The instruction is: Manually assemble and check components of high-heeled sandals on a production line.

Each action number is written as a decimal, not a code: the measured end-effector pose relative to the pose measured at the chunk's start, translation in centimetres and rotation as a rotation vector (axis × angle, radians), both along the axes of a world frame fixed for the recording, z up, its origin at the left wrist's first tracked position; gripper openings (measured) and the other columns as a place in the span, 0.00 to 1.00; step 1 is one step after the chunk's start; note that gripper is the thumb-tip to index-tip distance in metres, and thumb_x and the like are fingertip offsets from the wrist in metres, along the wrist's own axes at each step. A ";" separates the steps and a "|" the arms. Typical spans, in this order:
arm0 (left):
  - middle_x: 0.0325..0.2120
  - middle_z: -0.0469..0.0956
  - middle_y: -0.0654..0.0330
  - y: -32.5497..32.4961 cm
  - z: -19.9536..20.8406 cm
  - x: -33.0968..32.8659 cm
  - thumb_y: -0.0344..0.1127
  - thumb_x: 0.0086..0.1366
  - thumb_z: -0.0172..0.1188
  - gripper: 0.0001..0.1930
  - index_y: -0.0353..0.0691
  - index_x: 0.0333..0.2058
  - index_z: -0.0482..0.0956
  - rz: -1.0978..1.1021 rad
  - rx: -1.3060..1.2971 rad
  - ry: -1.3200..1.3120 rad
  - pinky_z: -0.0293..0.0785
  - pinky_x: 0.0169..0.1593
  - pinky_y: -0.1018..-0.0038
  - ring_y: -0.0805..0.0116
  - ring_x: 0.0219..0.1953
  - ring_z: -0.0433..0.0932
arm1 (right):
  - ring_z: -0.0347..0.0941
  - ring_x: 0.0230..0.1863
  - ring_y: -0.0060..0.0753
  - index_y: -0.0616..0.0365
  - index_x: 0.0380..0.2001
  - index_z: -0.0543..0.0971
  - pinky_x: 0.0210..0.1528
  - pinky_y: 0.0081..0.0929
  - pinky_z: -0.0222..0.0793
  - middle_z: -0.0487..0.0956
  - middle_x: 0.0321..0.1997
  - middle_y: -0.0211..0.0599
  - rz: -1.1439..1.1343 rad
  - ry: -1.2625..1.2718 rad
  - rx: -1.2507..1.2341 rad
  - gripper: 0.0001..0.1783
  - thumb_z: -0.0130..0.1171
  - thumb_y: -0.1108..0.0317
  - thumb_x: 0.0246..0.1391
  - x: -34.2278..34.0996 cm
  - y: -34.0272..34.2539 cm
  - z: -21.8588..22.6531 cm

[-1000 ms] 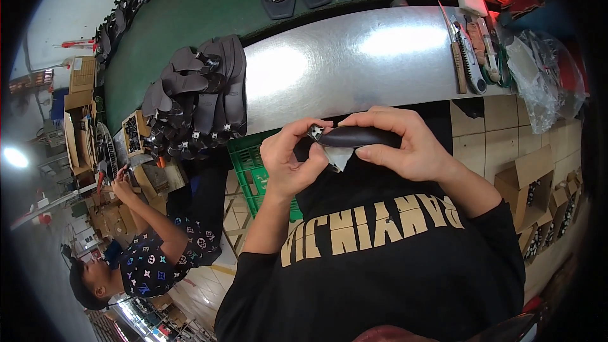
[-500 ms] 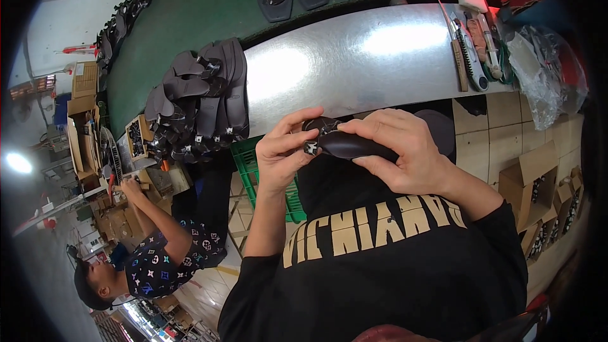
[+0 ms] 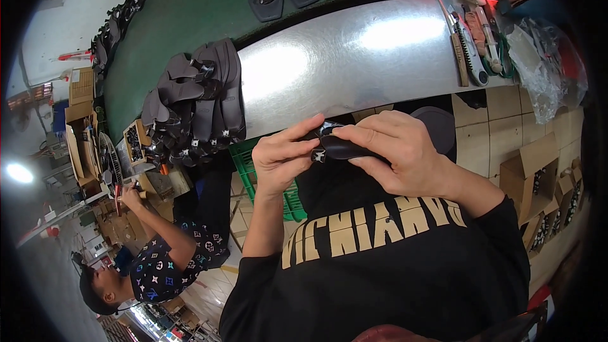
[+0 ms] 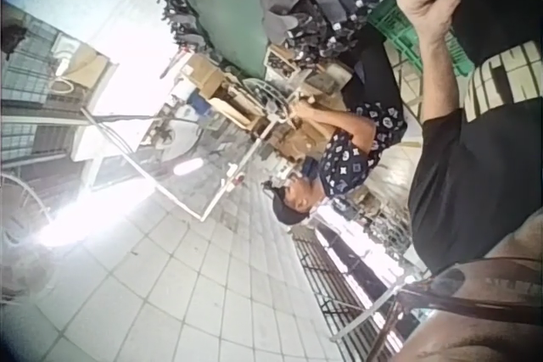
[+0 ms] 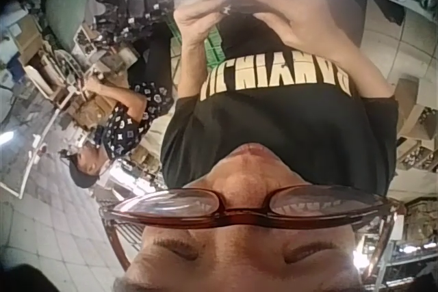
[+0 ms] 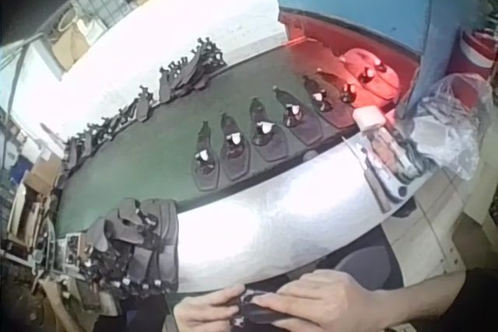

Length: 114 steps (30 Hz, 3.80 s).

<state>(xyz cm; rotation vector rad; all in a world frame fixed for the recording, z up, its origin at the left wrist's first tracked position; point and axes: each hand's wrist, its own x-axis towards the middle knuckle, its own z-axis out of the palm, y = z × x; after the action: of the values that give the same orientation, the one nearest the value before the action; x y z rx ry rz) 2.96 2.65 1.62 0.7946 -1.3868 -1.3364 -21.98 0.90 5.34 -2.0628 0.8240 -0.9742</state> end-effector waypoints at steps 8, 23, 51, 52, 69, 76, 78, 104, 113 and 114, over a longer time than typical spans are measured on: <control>0.50 0.73 0.33 -0.3 0.5 -0.3 0.13 0.45 0.60 0.19 0.28 0.39 0.83 -0.019 -0.065 -0.064 0.75 0.45 0.77 0.56 0.48 0.80 | 0.76 0.32 0.41 0.62 0.46 0.78 0.35 0.32 0.70 0.79 0.34 0.40 -0.006 0.004 -0.044 0.24 0.66 0.75 0.40 0.2 0.1 -0.3; 0.55 0.73 0.47 1.3 0.4 -2.4 0.19 0.65 0.47 0.18 0.33 0.52 0.76 0.131 0.367 -0.061 0.82 0.41 0.78 0.65 0.49 0.77 | 0.75 0.32 0.43 0.58 0.38 0.79 0.34 0.35 0.70 0.76 0.31 0.40 -0.001 -0.007 0.289 0.12 0.60 0.72 0.48 0.6 -0.4 -2.4; 0.48 0.78 0.48 0.9 0.9 -3.4 0.15 0.57 0.54 0.18 0.30 0.47 0.79 0.283 0.508 0.015 0.80 0.35 0.81 0.73 0.40 0.79 | 0.72 0.32 0.37 0.50 0.30 0.78 0.33 0.32 0.66 0.71 0.31 0.33 0.030 0.060 0.148 0.12 0.68 0.69 0.37 1.5 -0.4 -3.3; 0.48 0.78 0.48 0.9 0.8 -3.4 0.14 0.57 0.54 0.18 0.30 0.47 0.79 0.289 0.497 0.027 0.80 0.35 0.81 0.72 0.41 0.79 | 0.72 0.32 0.37 0.50 0.29 0.78 0.32 0.32 0.66 0.71 0.30 0.33 0.012 0.052 0.145 0.12 0.68 0.69 0.37 1.5 -0.3 -3.3; 0.55 0.71 0.42 -0.1 2.5 -2.4 0.21 0.61 0.47 0.24 0.32 0.58 0.68 0.169 0.791 0.260 0.85 0.34 0.76 0.63 0.40 0.83 | 0.74 0.32 0.37 0.53 0.33 0.80 0.32 0.32 0.68 0.73 0.33 0.37 -0.042 -0.010 -0.192 0.16 0.70 0.70 0.35 1.4 -0.4 -3.9; 0.45 0.77 0.54 -0.1 1.7 -2.5 0.33 0.66 0.43 0.20 0.29 0.52 0.71 0.097 0.765 -0.036 0.79 0.31 0.80 0.76 0.35 0.80 | 0.73 0.26 0.39 0.58 0.31 0.78 0.29 0.31 0.66 0.76 0.26 0.37 -0.150 -0.025 -0.026 0.10 0.67 0.75 0.44 1.3 0.0 -3.2; 0.42 0.78 0.56 -0.4 0.9 -2.1 0.32 0.66 0.43 0.18 0.29 0.51 0.73 0.064 0.760 -0.055 0.76 0.28 0.81 0.78 0.33 0.78 | 0.73 0.24 0.39 0.59 0.29 0.77 0.28 0.31 0.66 0.76 0.24 0.37 -0.114 -0.002 0.017 0.09 0.67 0.75 0.44 1.2 0.0 -3.5; 0.30 0.78 0.64 -0.1 2.3 -2.9 0.28 0.63 0.55 0.07 0.33 0.37 0.79 0.119 0.498 -0.350 0.69 0.40 0.82 0.79 0.34 0.73 | 0.76 0.24 0.29 0.63 0.29 0.79 0.28 0.24 0.68 0.78 0.22 0.38 0.029 -0.055 0.492 0.06 0.64 0.72 0.50 1.2 -1.8 -2.3; 0.37 0.78 0.59 -0.4 2.4 1.9 0.32 0.66 0.54 0.15 0.34 0.50 0.74 0.712 0.450 0.239 0.73 0.24 0.80 0.74 0.30 0.77 | 0.71 0.46 0.50 0.60 0.44 0.77 0.49 0.40 0.67 0.76 0.44 0.45 -0.803 0.274 -0.318 0.17 0.61 0.72 0.49 -6.7 -10.3 -1.9; 0.41 0.78 0.58 -0.2 1.8 2.1 0.33 0.67 0.53 0.17 0.35 0.53 0.72 0.680 0.493 0.257 0.76 0.27 0.79 0.73 0.34 0.78 | 0.70 0.46 0.50 0.59 0.45 0.77 0.49 0.41 0.65 0.75 0.44 0.44 -0.895 0.473 -0.324 0.17 0.60 0.72 0.49 -7.7 -10.4 -3.0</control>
<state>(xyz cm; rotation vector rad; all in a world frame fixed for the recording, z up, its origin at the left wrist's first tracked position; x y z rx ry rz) 5.08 2.50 3.40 1.2325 -0.4956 -1.1746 -29.64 -9.51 2.37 -2.2441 2.0656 -1.1158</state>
